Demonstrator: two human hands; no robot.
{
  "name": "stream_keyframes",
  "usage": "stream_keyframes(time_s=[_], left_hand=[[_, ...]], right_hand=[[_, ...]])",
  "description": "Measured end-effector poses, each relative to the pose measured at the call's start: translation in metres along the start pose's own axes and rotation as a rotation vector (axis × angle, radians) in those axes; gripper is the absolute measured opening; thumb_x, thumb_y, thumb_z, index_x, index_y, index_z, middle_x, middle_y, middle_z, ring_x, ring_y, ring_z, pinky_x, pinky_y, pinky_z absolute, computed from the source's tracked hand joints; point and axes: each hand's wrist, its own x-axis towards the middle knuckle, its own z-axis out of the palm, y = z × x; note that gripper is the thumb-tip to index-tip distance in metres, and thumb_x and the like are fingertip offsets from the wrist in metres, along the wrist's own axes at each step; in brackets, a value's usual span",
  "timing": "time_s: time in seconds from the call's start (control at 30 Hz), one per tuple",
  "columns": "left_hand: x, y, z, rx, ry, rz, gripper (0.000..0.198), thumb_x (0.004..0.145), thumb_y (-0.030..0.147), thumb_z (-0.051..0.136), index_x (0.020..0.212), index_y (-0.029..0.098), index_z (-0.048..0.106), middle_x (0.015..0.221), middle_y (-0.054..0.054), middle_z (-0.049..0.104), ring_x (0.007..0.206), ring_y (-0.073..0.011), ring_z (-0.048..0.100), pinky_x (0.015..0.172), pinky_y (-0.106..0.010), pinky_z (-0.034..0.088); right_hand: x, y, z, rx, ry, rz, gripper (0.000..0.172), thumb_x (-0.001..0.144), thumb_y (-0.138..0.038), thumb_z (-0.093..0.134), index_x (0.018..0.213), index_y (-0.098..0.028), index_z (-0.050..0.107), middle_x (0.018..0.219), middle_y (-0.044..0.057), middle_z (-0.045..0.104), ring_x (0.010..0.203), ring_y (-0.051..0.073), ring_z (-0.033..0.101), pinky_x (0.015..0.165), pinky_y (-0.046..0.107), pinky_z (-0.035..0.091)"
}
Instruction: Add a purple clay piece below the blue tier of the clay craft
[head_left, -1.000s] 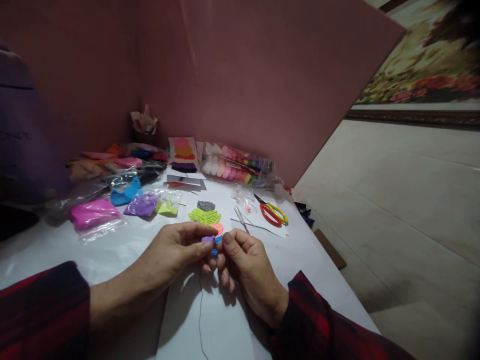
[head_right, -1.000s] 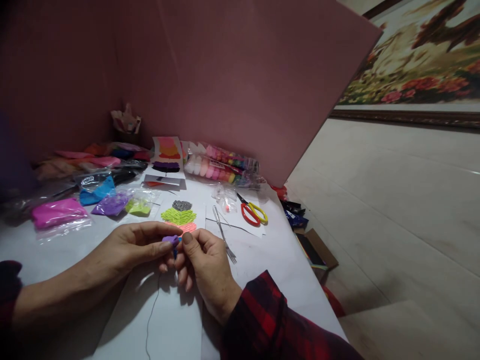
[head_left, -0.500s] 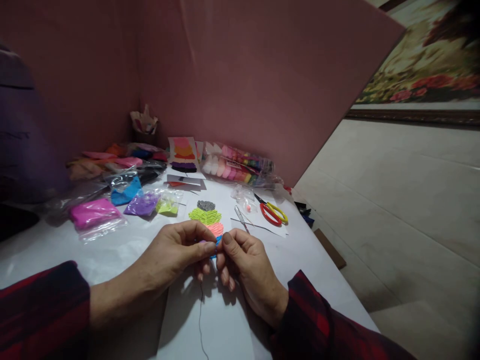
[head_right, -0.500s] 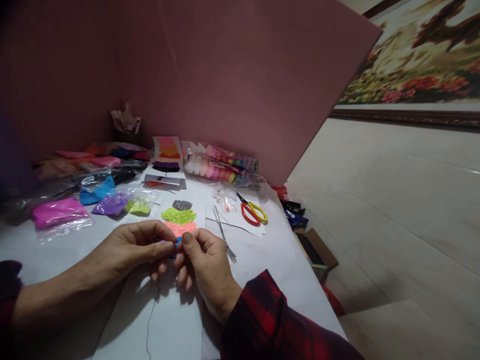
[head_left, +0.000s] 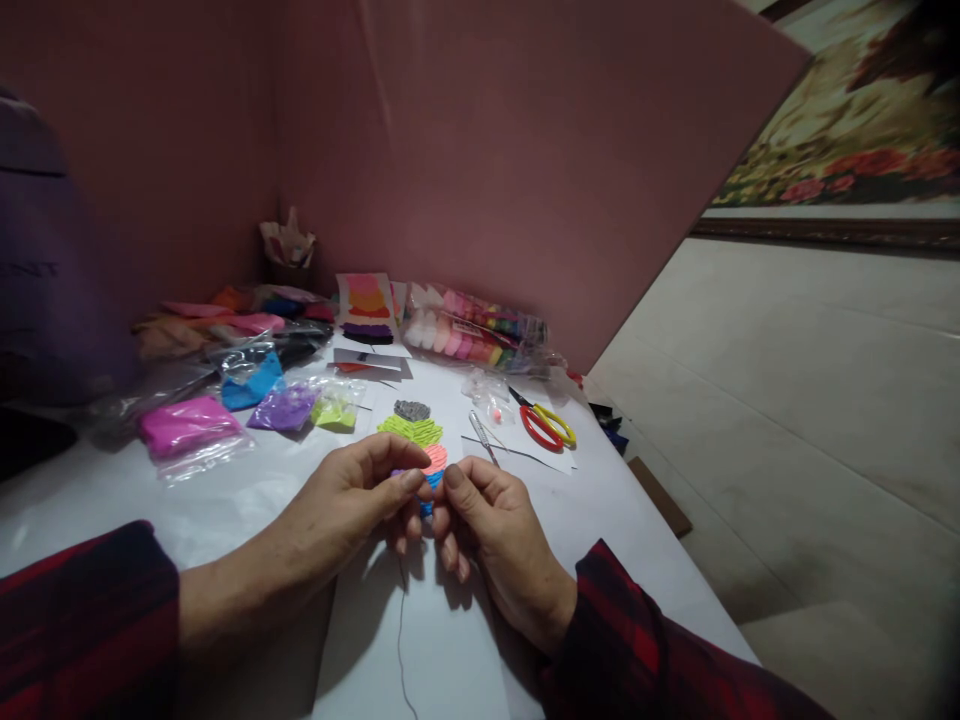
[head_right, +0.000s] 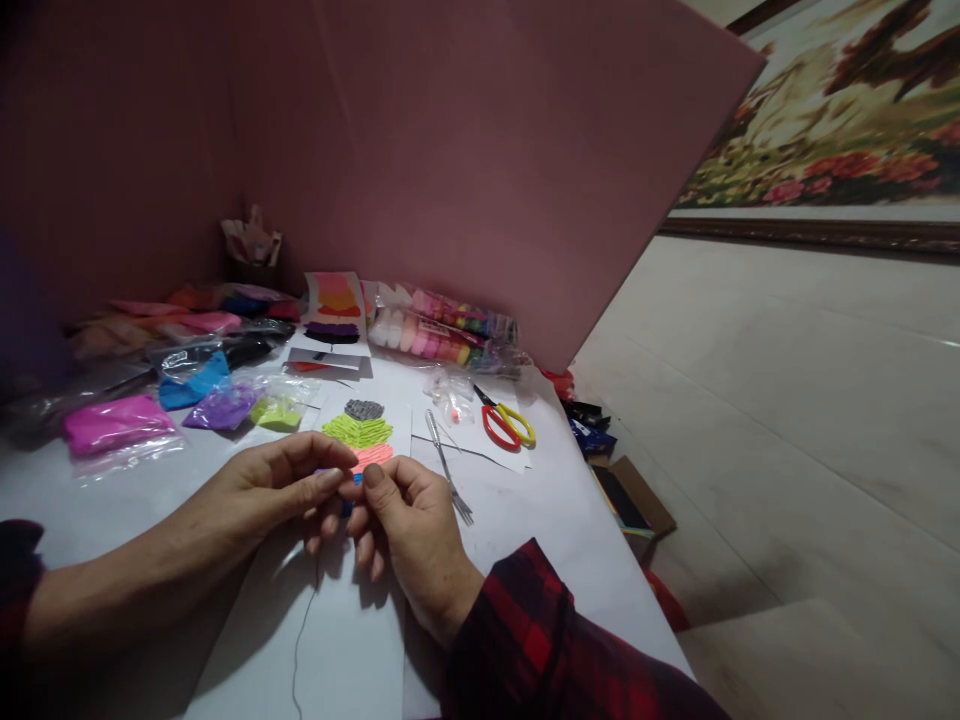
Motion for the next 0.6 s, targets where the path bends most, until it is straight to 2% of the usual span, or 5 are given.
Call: stream_keyframes(time_s=[0.1,0.27,0.37,0.6], left_hand=[[0.0003,0.0003,-0.0007,-0.003,0.006,-0.006,0.026,0.07,0.029,0.067,0.087,0.012,0.058,0.06,0.0,0.066,0.048,-0.0118,0.059,0.049,-0.024,0.049],[0.002,-0.0007,-0.0031,0.017,-0.023,0.006,0.018,0.072,0.027,0.063,0.081,0.012,0.059,0.056,0.0,0.065,0.045,-0.0119,0.058,0.047,-0.024,0.048],[0.0011,-0.0004,-0.0028,0.0,0.002,0.003,0.02,0.073,0.029,0.064,0.083,0.012,0.059,0.056,0.001,0.064,0.046,-0.0118,0.057,0.047,-0.024,0.047],[0.001,-0.0031,-0.0049,-0.004,0.057,0.009,0.028,0.079,0.027,0.059,0.1,0.01,0.061,0.065,-0.002,0.068,0.059,-0.0134,0.062,0.065,-0.027,0.049]], right_hand=[[0.0001,0.0007,-0.0005,-0.017,-0.002,-0.007,0.037,0.081,-0.05,0.063,0.073,-0.015,0.054,0.053,-0.004,0.058,0.033,0.003,0.046,0.029,0.01,0.033],[0.0009,0.0009,-0.0009,-0.019,-0.001,-0.009,0.037,0.081,-0.05,0.063,0.075,-0.014,0.056,0.052,-0.004,0.057,0.032,0.003,0.046,0.029,0.01,0.034],[0.0011,0.0008,-0.0009,-0.009,0.0,-0.007,0.037,0.081,-0.05,0.063,0.073,-0.015,0.055,0.052,-0.005,0.057,0.032,0.003,0.046,0.028,0.01,0.033],[0.0009,0.0007,0.0002,-0.016,-0.009,-0.007,0.036,0.082,-0.048,0.062,0.071,-0.015,0.053,0.054,-0.004,0.057,0.032,0.002,0.046,0.029,0.009,0.033]])
